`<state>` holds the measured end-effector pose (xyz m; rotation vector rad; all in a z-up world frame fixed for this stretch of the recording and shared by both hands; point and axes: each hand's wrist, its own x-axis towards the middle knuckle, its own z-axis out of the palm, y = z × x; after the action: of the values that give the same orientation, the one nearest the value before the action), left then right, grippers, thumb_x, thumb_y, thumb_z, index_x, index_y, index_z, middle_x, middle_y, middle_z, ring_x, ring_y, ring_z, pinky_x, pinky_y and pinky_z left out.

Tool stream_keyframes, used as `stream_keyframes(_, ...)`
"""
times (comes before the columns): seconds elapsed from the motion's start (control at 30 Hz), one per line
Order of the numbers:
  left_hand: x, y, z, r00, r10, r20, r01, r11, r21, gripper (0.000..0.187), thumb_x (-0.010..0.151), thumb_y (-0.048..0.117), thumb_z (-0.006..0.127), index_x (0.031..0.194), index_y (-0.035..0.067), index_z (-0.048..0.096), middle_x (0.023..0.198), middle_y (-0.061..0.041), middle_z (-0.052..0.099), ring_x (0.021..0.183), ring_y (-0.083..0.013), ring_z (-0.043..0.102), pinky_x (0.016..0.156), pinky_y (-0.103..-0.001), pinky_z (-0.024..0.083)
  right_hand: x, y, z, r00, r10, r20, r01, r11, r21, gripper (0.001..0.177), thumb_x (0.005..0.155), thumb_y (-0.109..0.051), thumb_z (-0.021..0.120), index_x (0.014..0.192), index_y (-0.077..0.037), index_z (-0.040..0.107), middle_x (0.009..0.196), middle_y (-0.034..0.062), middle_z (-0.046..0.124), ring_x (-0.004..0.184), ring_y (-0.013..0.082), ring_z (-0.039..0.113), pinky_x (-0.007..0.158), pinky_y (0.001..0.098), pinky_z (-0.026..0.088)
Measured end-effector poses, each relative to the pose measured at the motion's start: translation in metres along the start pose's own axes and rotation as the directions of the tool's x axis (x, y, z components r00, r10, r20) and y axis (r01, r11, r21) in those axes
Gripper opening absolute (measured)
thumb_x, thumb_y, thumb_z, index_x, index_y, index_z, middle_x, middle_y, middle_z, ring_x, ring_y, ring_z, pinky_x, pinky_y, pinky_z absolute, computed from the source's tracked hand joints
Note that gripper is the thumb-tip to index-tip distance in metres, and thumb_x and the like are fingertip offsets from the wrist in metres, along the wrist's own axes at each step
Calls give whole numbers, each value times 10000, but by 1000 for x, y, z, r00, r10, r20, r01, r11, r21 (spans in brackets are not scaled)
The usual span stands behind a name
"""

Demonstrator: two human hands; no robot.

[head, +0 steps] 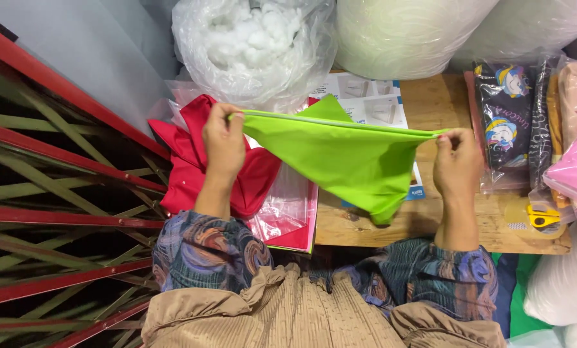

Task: Stuffing a green fabric pouch with white fiberfill by hand

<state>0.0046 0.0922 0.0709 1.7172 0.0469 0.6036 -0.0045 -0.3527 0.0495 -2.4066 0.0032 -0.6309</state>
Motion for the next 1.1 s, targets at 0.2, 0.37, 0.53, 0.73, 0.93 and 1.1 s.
stream_keyframes(0.2,2,26,-13,998,63,4,-63,986,152,46,945,33,554,976,22,586,877,-49,603,757,-140,521,717,-267,465,0,-30,-11,995,97,-32,-99,991,-85,77,1083,-109,630,1050,-42,645,776,64,595,627,195,500,586,358,412)
stream_keyframes(0.37,-3,23,-12,973,-150,178,95,953,287,47,882,91,613,883,53,642,812,-42,667,690,-147,578,649,-274,498,9,-23,-6,971,226,82,-237,838,492,52,1070,-4,523,1074,-46,494,1251,104,608,890,151,651,747,238,561)
stream_keyframes(0.53,-21,-7,3,875,-306,376,165,917,363,55,752,61,680,779,73,634,674,-20,592,583,-151,519,563,-288,464,9,-21,-3,927,313,207,-339,461,820,79,1073,-61,507,1091,-134,481,887,-41,513,766,61,531,817,213,542)
stream_keyframes(0.73,-16,42,10,961,245,131,-278,846,455,220,736,-7,684,938,64,734,890,-98,668,752,-289,630,706,-379,524,0,-88,-32,983,-69,-170,142,873,467,595,887,136,709,1359,-112,445,1067,66,490,957,173,497,780,276,417)
stream_keyframes(0.93,-22,78,-22,872,435,-223,-397,896,197,117,885,-46,534,991,-19,574,1031,-149,594,927,-276,573,873,-357,510,-28,-119,-61,819,-423,-388,515,840,171,426,1035,208,767,1308,43,485,1137,158,486,790,210,381,731,340,334)
stream_keyframes(1.1,-24,36,-8,938,-162,307,17,905,425,187,891,205,650,825,36,694,768,-79,662,657,-230,572,643,-350,480,-14,-66,-23,992,29,126,-31,999,13,131,971,-128,781,1059,-31,795,754,60,515,642,164,443,541,303,348)
